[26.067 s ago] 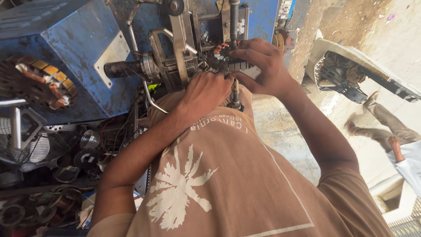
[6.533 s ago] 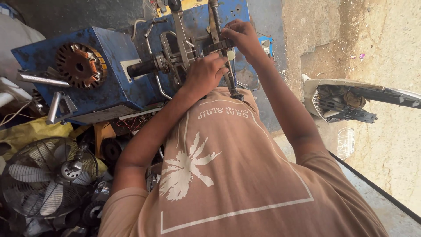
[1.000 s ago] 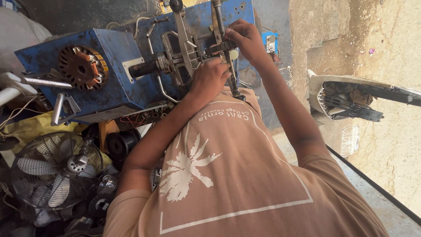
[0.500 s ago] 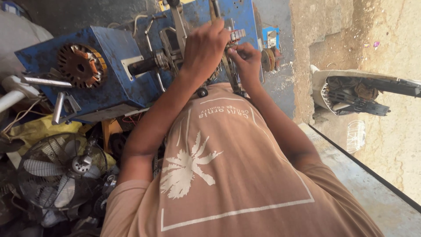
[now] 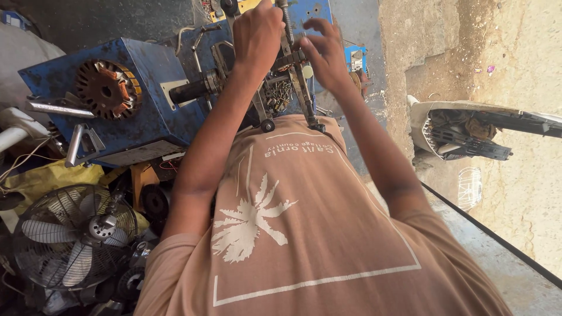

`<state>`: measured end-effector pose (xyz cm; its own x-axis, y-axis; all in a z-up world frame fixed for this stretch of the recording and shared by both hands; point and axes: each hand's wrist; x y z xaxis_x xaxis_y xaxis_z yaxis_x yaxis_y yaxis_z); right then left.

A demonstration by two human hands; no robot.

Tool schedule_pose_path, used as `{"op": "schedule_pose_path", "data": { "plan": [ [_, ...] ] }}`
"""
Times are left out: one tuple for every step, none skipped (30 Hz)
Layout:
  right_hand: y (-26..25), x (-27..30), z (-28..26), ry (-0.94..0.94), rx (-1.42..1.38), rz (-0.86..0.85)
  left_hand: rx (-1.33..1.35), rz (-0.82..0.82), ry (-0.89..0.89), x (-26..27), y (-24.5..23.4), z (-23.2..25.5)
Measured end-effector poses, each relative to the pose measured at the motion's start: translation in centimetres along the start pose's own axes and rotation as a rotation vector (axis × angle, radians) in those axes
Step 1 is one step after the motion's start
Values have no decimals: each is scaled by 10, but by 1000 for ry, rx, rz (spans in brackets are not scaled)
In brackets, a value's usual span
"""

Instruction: The person operates a blue motor winding machine, manually guiding copper wire into the slots of a stator core. They repeatedly adjust the wire tension and position the stator to ensure the wire is wound correctly into the slots.

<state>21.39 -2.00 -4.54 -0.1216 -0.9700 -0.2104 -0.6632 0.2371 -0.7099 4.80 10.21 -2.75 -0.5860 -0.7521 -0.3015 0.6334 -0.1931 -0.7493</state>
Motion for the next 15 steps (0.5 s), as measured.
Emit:
{"op": "schedule_pose_path", "data": {
  "plan": [
    [1,-6,3,26,-50,-64,41,6,-31,3,-8,7],
    [3,-15,7,44,-101,-126,82,-27,-70,7,-15,16],
    [5,-20,10,122,-199,-163,125,-61,-109,14,-21,27],
    [8,-22,13,203,-299,-206,167,-96,-152,25,-26,39],
    [11,-23,16,283,-398,-250,234,-130,-155,38,-30,49],
    [15,-23,19,306,-446,-260,303,-166,-163,51,-31,58],
    [19,-24,22,329,-493,-271,345,-208,-190,61,-31,64],
    [22,-22,24,356,-539,-279,389,-253,-216,71,-28,69],
    [23,-20,25,272,-414,-157,433,-298,-242,78,-25,70],
    [23,-13,23,190,-290,-38,421,-309,-230,84,-21,69],
    [22,-7,19,105,-165,79,409,-320,-218,90,-19,67],
    [21,-1,11,-20,-38,176,392,-326,-196,90,-19,63],
    [20,11,-1,-145,88,273,356,-363,-204,90,-21,60],
    [16,24,-11,-267,219,367,323,-402,-211,91,-24,58],
    [10,36,-19,-277,241,286,291,-441,-218,90,-27,58]
  ]
}}
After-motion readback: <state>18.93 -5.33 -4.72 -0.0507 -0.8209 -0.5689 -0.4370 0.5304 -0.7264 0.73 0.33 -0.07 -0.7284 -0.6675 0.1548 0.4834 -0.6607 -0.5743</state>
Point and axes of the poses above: each hand's wrist, its own x-axis away from the middle knuckle, its own y-axis out of the palm, z = x × y, and after that the axes turned 11 degrees about x, right-handed
